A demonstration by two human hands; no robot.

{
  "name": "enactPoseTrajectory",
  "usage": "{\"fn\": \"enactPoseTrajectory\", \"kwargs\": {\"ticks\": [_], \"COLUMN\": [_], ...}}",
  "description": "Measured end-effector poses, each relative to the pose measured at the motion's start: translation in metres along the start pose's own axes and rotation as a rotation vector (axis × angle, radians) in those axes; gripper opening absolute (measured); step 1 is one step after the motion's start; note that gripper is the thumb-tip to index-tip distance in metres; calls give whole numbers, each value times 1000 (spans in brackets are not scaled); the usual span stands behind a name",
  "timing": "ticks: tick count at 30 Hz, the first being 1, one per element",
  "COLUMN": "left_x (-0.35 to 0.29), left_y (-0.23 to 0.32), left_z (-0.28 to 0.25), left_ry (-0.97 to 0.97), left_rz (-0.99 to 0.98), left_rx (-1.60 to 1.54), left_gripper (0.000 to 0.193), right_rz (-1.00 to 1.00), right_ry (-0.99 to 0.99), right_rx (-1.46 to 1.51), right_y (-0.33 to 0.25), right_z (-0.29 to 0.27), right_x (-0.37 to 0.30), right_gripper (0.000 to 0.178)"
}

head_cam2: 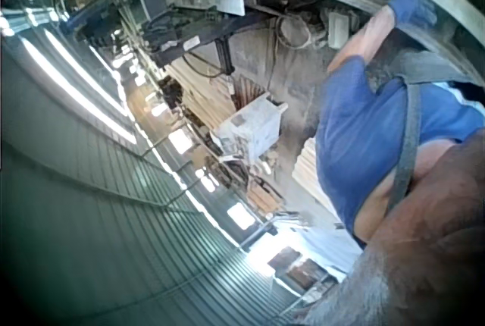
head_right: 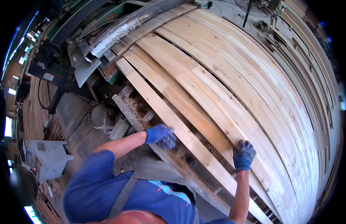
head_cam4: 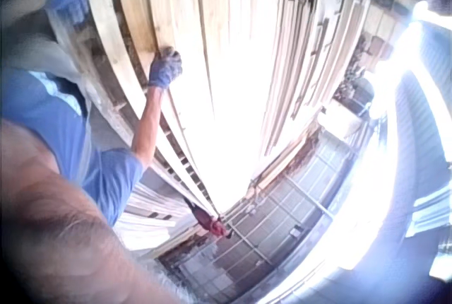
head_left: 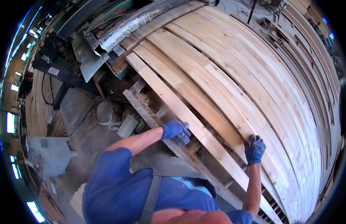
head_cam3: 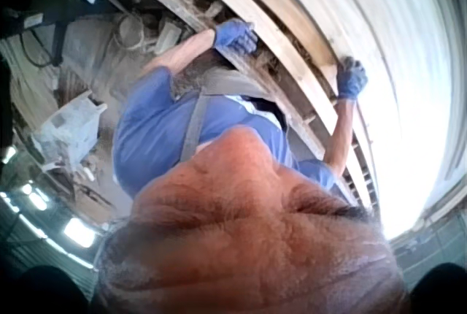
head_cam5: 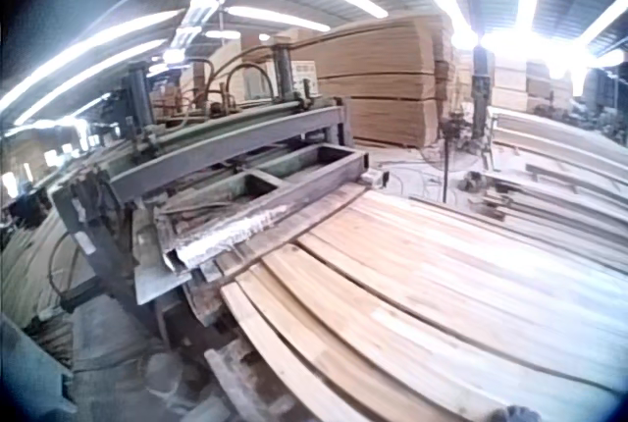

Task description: The person arranges long wooden planks on a workbench, applies a white substance to the edges using a brush, and joins the planks together to form a panel. They use a tape measure to check dimensions and continue adding planks to the assembly.

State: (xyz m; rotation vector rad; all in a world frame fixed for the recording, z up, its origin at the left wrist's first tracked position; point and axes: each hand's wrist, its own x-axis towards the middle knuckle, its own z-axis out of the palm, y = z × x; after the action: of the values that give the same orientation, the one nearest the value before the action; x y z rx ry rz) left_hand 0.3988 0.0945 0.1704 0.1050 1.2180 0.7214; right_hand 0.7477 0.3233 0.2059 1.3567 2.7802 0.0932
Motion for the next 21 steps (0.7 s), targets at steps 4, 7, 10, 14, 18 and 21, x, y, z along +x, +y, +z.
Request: {"fn": "enactPoseTrajectory", "kwargs": {"ticks": [4, 7, 10, 14, 18, 21], "left_x": [-54, -23, -25, 9, 29, 69], "left_y": [71, 132, 232, 318, 358, 365], "left_z": [-50, -169, -249, -313, -478, -504], "left_ry": [30, 489, 1350, 1170, 1168, 1211], "left_rz": [405, 870, 813, 848, 617, 173], "left_rx": [746, 416, 1101, 1617, 1695, 2037], "left_gripper": [35, 29, 49, 29, 16, 23], "right_rz": [-10, 47, 330, 811, 972, 1285], "right_ry": [36, 154, 222, 252, 247, 271], "right_rx": [157, 374, 599, 713, 748, 1022], "right_y": [-8, -19, -31, -33, -4, -12], "right_z": [-12, -19, -27, -41, -24, -18], "right_x": [-6, -19, -49, -124, -169, -209], "right_gripper": [41, 31, 22, 20, 20, 20]}}
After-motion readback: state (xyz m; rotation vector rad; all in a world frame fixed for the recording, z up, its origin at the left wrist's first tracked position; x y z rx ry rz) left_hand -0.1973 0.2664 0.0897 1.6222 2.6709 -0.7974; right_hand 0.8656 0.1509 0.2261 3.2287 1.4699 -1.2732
